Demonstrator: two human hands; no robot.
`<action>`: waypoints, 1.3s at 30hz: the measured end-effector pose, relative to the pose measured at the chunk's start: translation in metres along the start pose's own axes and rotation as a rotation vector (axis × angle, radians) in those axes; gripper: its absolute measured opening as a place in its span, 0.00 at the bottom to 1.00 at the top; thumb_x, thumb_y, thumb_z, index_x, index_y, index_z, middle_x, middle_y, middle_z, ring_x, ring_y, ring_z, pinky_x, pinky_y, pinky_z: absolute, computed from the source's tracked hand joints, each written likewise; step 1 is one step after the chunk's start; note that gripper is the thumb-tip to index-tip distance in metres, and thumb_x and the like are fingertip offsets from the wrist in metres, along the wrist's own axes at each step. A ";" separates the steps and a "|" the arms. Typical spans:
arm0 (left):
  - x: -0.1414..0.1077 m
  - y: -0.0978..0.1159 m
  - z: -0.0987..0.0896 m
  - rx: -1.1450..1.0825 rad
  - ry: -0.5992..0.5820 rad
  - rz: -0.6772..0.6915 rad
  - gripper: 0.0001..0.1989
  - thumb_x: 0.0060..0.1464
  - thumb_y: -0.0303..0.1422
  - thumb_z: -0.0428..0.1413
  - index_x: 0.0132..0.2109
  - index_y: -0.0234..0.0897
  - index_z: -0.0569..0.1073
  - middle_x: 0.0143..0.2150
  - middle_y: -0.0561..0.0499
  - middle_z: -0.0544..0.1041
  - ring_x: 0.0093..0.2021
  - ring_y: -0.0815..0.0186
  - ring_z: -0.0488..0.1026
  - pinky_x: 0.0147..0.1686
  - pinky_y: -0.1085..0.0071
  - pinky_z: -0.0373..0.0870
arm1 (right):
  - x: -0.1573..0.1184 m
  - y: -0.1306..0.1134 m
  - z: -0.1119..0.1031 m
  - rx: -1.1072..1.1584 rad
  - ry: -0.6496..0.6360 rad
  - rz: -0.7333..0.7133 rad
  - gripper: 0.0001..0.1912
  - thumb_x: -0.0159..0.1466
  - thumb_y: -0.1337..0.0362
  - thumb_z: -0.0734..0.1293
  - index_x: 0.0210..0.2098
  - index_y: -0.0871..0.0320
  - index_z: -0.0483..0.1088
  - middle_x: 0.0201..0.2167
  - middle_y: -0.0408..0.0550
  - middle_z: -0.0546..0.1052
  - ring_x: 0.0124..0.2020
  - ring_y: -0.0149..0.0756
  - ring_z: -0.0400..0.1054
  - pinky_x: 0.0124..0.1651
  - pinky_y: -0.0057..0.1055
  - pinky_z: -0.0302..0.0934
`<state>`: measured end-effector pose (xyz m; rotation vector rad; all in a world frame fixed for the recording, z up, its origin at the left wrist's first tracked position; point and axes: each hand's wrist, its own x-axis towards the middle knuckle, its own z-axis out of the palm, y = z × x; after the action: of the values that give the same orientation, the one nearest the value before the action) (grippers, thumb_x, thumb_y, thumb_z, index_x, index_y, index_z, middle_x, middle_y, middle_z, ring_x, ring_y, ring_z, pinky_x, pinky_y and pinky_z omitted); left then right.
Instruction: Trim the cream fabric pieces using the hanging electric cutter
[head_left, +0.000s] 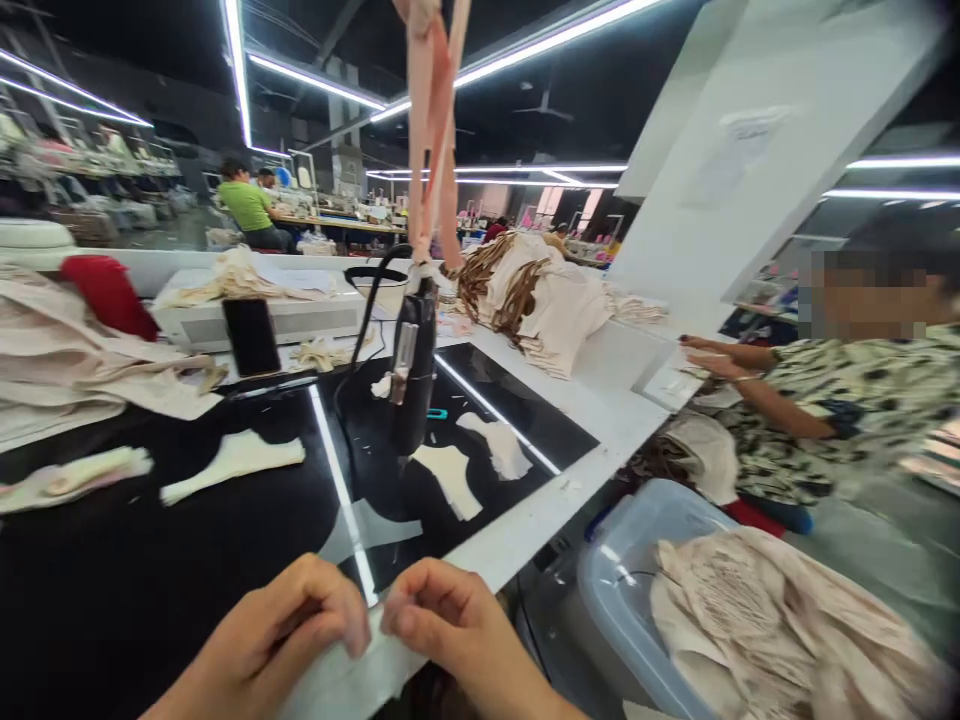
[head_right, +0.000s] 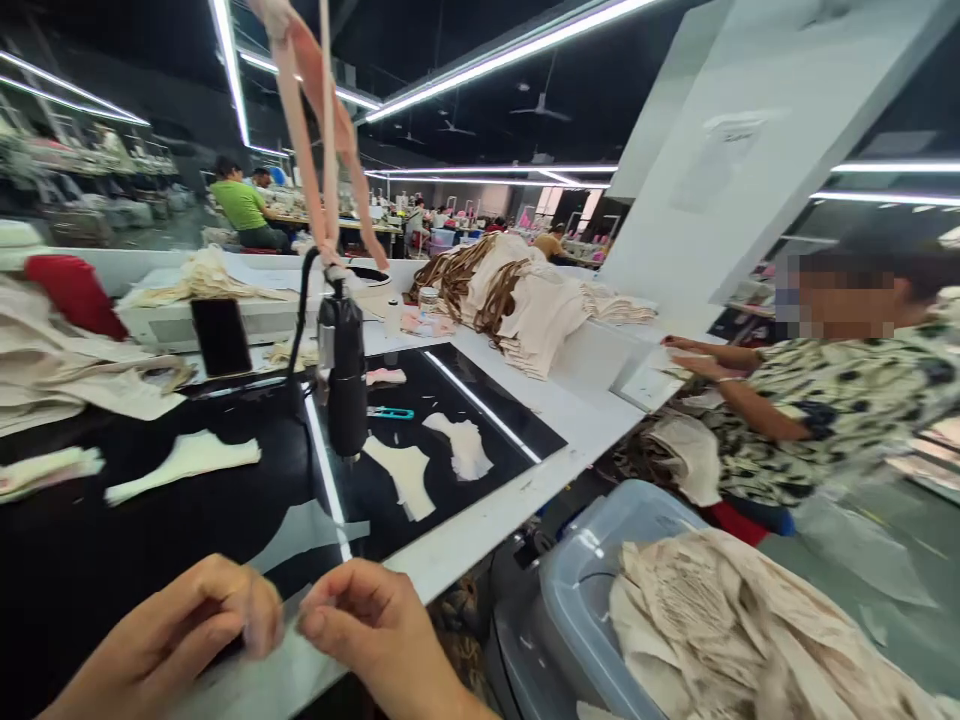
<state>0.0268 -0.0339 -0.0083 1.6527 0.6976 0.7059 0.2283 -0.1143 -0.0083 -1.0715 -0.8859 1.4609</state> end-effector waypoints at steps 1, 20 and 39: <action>0.001 0.005 0.000 0.030 -0.104 0.038 0.21 0.65 0.53 0.55 0.34 0.43 0.78 0.32 0.49 0.79 0.35 0.60 0.76 0.40 0.66 0.72 | -0.002 0.001 -0.001 -0.017 -0.004 0.009 0.29 0.49 0.39 0.79 0.32 0.58 0.75 0.29 0.43 0.73 0.32 0.31 0.63 0.38 0.28 0.58; 0.014 0.013 -0.005 0.359 0.074 0.078 0.13 0.72 0.41 0.50 0.43 0.40 0.74 0.40 0.51 0.79 0.41 0.64 0.75 0.43 0.70 0.69 | -0.006 -0.003 -0.013 -0.316 0.184 -0.109 0.21 0.63 0.40 0.70 0.32 0.52 0.74 0.29 0.44 0.74 0.34 0.38 0.66 0.40 0.30 0.61; 0.020 -0.011 -0.029 1.022 -0.046 0.467 0.09 0.71 0.28 0.51 0.42 0.36 0.75 0.43 0.52 0.81 0.46 0.63 0.75 0.62 0.56 0.68 | 0.000 0.000 -0.009 -0.466 0.003 -0.021 0.23 0.67 0.40 0.65 0.37 0.55 0.72 0.26 0.37 0.67 0.17 0.23 0.57 0.22 0.25 0.52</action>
<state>0.0170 0.0013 -0.0125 2.8228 0.6837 0.6624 0.2371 -0.1149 -0.0114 -1.3956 -1.2695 1.2627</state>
